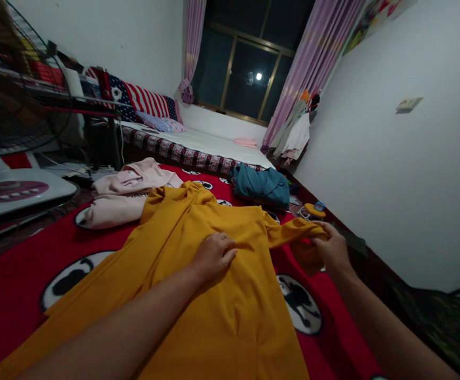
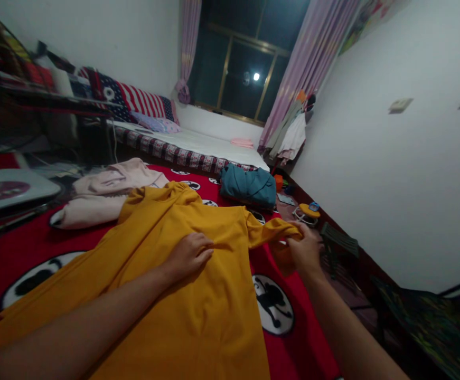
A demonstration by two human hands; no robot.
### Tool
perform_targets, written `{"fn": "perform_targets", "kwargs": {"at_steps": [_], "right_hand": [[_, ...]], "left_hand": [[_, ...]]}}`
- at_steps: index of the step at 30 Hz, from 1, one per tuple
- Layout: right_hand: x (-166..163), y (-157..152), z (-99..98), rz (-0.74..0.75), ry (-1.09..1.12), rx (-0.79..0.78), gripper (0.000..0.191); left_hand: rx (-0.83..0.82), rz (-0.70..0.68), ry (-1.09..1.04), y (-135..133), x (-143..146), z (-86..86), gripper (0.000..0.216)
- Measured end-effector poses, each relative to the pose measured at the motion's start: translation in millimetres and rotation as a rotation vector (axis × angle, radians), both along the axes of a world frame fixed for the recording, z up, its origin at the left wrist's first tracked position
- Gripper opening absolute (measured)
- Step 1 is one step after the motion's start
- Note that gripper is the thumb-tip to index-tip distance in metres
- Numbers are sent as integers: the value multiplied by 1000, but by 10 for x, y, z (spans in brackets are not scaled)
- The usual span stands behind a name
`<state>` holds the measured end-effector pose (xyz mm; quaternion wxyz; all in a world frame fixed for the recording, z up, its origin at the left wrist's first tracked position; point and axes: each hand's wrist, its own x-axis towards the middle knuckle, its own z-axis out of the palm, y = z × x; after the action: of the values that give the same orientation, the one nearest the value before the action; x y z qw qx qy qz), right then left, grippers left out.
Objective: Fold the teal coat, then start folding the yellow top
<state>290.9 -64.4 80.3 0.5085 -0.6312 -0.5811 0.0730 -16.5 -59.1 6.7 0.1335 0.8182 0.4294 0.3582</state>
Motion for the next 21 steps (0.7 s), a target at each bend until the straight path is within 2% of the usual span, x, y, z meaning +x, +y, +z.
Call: {"fn": "perform_targets", "kwargs": {"at_steps": [2,4,6,7,9,11,13,15,16,19,21], "right_hand": [[-273,-323,88,358,-205,-315,41],[-445,-561,172,694,-390,-620,46],[-512,-610,225,834,-469,-731,44],[-514,-555,231,810,-468,-705,37],[-486,-328,193,609,-429,-550,29],[-457,-44,100,362,-388,-390,33],[-466,187,-24,193,-362,-322,40],[-516,322,-151,162,-377,-346,42],[-545,359,-207,173,-406,-372,37],[-553,433,-323,201,-495,-405,15],[-436,504,-348,149,-451,-366,17]], "left_hand": [[28,-12,59,-29,0,17,17],[56,-25,84,-64,12,33,19],[87,-84,111,-106,39,46,19],[106,-135,131,-131,58,50,19],[146,-271,185,-186,107,53,21],[176,-417,228,-244,161,44,22],[182,-536,228,-293,211,21,24],[157,-602,199,-327,251,-10,26],[134,-617,189,-337,267,-25,25],[46,-594,213,-348,289,-53,16],[1,-564,234,-343,283,-50,16]]}}
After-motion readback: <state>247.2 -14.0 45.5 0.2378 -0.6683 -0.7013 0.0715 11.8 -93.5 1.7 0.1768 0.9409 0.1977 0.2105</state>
